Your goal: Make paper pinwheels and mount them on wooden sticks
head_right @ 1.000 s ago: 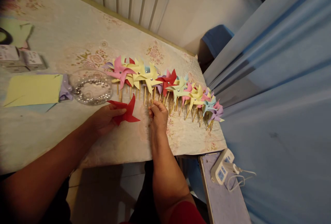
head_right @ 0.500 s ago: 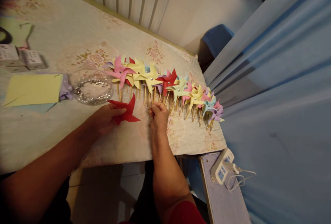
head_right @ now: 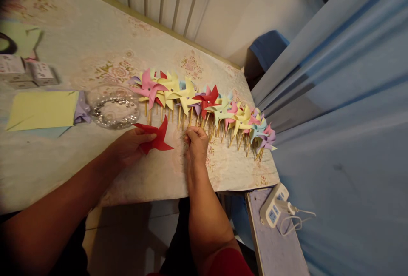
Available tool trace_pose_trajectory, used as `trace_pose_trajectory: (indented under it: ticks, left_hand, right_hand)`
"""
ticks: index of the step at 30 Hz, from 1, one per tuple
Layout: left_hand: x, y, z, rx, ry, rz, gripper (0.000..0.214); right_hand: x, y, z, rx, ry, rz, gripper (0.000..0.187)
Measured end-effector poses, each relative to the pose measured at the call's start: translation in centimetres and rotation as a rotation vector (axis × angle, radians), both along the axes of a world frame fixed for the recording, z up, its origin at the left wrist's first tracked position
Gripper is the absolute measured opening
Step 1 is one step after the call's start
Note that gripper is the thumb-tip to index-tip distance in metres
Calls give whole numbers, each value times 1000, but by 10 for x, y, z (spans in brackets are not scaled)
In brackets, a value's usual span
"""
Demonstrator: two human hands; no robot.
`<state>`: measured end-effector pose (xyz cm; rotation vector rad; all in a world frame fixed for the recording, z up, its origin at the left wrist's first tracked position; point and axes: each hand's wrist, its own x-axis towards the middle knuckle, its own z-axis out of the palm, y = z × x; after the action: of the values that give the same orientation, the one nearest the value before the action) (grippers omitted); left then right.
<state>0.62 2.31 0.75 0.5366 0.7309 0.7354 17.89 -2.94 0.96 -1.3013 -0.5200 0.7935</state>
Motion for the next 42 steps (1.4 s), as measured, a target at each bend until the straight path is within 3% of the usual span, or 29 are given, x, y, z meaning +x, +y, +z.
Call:
trace_pose_trajectory:
  ticks: [17, 25, 42]
  left_hand:
    - [-1, 0, -3, -2, 26, 7, 19]
    - [0, 1, -4, 3, -17, -3, 12]
    - [-1, 0, -1, 26, -29, -6, 18]
  right_hand:
    - [-1, 0, 1, 18, 17, -7, 11]
    - [-2, 1, -4, 16, 72, -18, 15]
    - [-6, -2, -1, 3, -2, 38, 15]
